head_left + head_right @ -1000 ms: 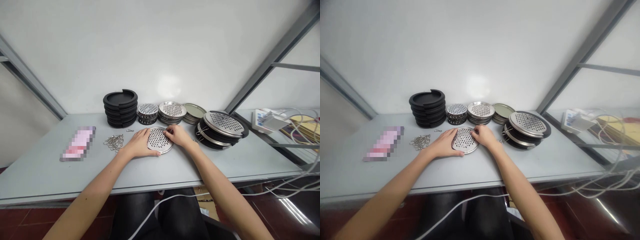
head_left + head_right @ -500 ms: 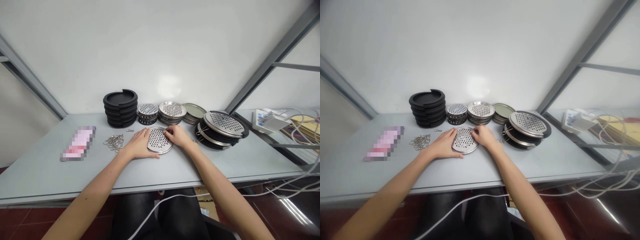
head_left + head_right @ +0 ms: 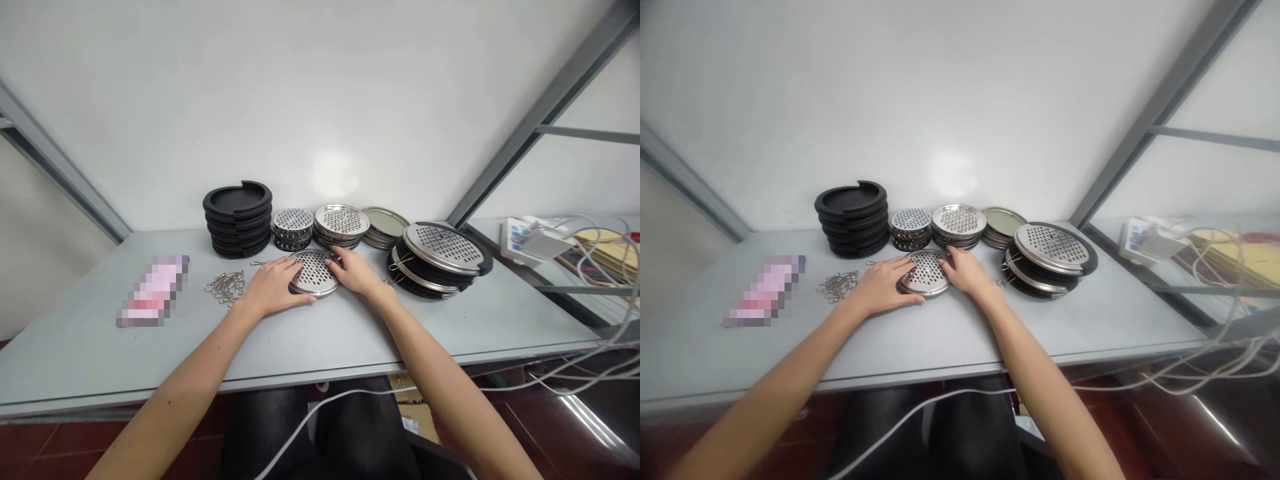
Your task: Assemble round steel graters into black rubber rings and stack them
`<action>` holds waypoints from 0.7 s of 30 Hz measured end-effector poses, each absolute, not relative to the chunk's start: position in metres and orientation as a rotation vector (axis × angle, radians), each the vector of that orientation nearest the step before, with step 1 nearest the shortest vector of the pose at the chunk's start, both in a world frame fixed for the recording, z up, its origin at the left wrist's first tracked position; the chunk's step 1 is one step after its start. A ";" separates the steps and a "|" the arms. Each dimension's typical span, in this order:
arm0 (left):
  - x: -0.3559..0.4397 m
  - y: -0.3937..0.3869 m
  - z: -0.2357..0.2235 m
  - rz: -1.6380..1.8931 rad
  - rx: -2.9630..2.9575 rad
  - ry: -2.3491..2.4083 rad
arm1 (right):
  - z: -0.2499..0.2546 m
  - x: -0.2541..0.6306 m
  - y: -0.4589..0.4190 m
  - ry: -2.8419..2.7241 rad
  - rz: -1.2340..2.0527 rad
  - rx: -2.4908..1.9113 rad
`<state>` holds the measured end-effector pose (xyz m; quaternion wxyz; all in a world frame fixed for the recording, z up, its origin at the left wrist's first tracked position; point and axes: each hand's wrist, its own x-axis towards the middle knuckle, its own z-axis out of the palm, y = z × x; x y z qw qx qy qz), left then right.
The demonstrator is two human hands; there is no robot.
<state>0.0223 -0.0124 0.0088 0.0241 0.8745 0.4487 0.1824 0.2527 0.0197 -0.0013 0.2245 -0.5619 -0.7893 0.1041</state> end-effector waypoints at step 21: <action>0.012 -0.004 0.015 1.072 2.313 1.494 | 0.024 0.251 0.018 -2.177 0.338 -0.897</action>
